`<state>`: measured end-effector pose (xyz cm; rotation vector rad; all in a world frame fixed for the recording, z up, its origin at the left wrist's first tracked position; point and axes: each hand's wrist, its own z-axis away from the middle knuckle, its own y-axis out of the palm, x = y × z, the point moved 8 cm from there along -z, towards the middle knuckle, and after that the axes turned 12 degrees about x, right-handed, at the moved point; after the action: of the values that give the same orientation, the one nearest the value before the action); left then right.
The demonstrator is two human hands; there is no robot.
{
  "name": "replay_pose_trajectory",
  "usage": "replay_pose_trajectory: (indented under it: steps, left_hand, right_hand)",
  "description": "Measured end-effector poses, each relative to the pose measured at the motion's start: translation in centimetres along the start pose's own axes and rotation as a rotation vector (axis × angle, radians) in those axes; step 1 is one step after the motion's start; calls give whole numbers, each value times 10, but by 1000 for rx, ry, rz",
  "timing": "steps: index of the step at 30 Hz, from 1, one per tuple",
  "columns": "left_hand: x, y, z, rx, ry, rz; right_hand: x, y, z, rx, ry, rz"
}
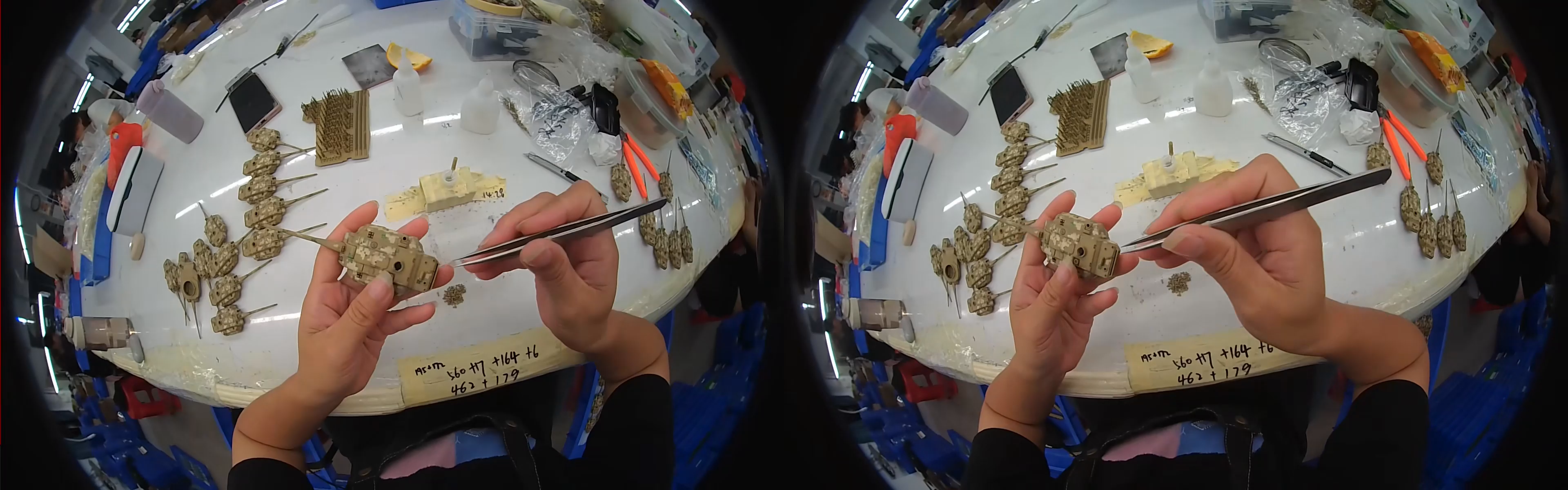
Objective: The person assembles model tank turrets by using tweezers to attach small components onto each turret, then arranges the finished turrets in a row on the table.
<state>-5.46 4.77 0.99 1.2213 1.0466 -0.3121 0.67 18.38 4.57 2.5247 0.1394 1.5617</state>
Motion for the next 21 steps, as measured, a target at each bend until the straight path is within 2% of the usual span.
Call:
replay_pose_trajectory:
  steps: [3,13,18,21]
  left_hand:
    - [6,2,0,32,-28,38]
    - [5,4,-2,108,64,3]
    - [7,4,0,73,37,44]
    - [8,3,1,66,34,87]
  right_hand:
    - [0,8,1,126,-78,117]
    - [-2,7,5,30,-93,-14]
    - [-3,5,4,-30,-62,-82]
    - [-3,5,2,35,-54,-14]
